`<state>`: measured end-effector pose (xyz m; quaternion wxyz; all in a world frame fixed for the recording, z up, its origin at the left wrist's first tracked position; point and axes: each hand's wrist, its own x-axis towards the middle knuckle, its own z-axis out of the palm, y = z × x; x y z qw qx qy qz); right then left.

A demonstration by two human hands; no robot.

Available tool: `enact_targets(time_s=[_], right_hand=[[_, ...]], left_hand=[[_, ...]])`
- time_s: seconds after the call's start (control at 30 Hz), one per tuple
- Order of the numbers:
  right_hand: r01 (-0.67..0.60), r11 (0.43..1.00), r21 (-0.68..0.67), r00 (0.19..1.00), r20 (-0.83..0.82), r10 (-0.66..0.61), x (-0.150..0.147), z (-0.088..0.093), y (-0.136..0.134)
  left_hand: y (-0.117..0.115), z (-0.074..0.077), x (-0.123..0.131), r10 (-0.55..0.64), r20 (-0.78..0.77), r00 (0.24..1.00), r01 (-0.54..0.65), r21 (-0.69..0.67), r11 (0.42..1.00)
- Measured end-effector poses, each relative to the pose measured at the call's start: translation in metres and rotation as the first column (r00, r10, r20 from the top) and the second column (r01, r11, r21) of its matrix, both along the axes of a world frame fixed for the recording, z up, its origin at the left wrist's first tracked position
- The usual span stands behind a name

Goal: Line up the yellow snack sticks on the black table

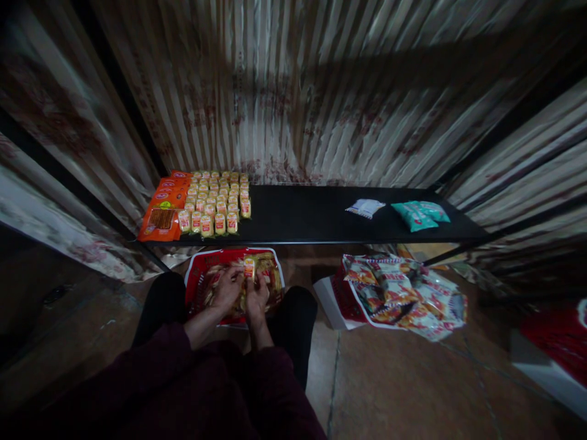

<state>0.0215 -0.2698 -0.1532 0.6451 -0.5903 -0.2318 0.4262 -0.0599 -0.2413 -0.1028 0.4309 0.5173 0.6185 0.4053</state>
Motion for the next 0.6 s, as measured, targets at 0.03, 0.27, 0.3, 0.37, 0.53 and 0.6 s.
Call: enact_targets(time_s=[0.03,0.27,0.3,0.37,0.53,0.6], right_hand=[[0.001,1.000,-0.017,1.000,-0.017,-0.002,-0.001,0.002,0.000],[-0.011,1.000,-0.011,0.998,0.062,0.011,-0.005,0.015,-0.002],[-0.019,1.000,-0.019,0.997,0.073,0.020,-0.004,0.016,-0.002],[-0.033,0.999,-0.027,0.996,0.077,0.035,-0.004,0.018,-0.003],[-0.014,1.000,0.011,0.997,0.075,0.013,-0.003,0.022,-0.004],[-0.023,1.000,0.013,0.998,0.058,0.022,-0.003,0.025,-0.004]], left_hand=[[-0.001,0.001,0.001,-0.001,-0.003,1.000,0.001,-0.007,1.000],[-0.003,0.007,0.004,0.054,0.089,0.995,-0.049,-0.054,0.997],[-0.003,0.007,0.004,0.065,0.113,0.992,-0.059,-0.059,0.997],[-0.003,0.007,0.005,0.084,0.143,0.986,-0.074,-0.077,0.994],[0.000,0.007,0.007,0.072,0.166,0.983,-0.055,-0.105,0.993],[0.001,0.005,0.007,0.072,0.179,0.981,-0.054,-0.104,0.993]])
